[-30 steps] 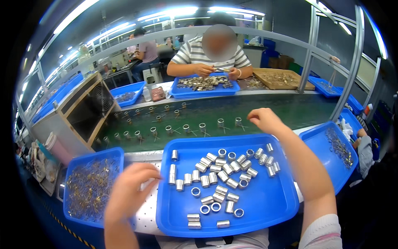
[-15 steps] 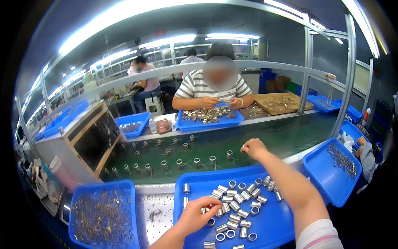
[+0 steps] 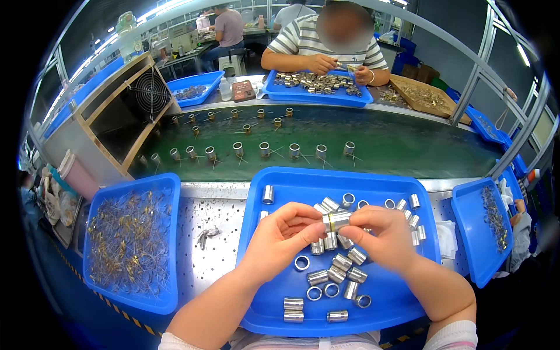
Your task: The person assembles small cylindrical metal components by hand. They pick up a metal tube and a thin wire, insert the wire into the tube, and place the assembled unit onto a green work surface. The process is repeated continuously with parts from a blue tray.
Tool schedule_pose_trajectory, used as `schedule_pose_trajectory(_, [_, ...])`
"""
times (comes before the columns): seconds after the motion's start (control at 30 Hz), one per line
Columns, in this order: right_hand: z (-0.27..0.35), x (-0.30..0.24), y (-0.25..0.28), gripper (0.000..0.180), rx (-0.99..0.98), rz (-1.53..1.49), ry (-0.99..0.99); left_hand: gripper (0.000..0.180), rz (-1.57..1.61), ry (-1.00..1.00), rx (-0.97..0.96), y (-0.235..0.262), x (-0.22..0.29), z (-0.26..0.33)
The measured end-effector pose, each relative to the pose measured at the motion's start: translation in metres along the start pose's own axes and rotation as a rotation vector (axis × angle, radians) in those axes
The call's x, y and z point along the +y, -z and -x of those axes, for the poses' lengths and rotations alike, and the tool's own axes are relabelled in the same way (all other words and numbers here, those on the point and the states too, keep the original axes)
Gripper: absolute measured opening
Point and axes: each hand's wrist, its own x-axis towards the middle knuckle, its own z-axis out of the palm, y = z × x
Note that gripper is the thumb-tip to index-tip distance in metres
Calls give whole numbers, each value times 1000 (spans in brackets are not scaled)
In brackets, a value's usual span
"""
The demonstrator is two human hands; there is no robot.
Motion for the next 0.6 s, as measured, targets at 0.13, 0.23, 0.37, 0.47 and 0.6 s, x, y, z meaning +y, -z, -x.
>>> schedule_pose_trajectory(0.13, [0,3,0,12,-40,28,47,25,-27,-17,17,-1,1,2])
schedule_pose_trajectory(0.23, [3,10,3,12,-82,-122,-40,27,-64,-59,-7,-6,4,3])
schedule_pose_trajectory(0.37, [6,11,6,12,-129,-294,-179,30,-188,-140,-19,-9,3,4])
schedule_pose_trajectory(0.47, [6,15,4,11,-114,-236,-113,28,-231,-188,-14,-9,0,4])
schedule_pose_trajectory(0.6, [8,17,3,8,-63,-150,-16,29,-127,-99,-22,-11,2,3])
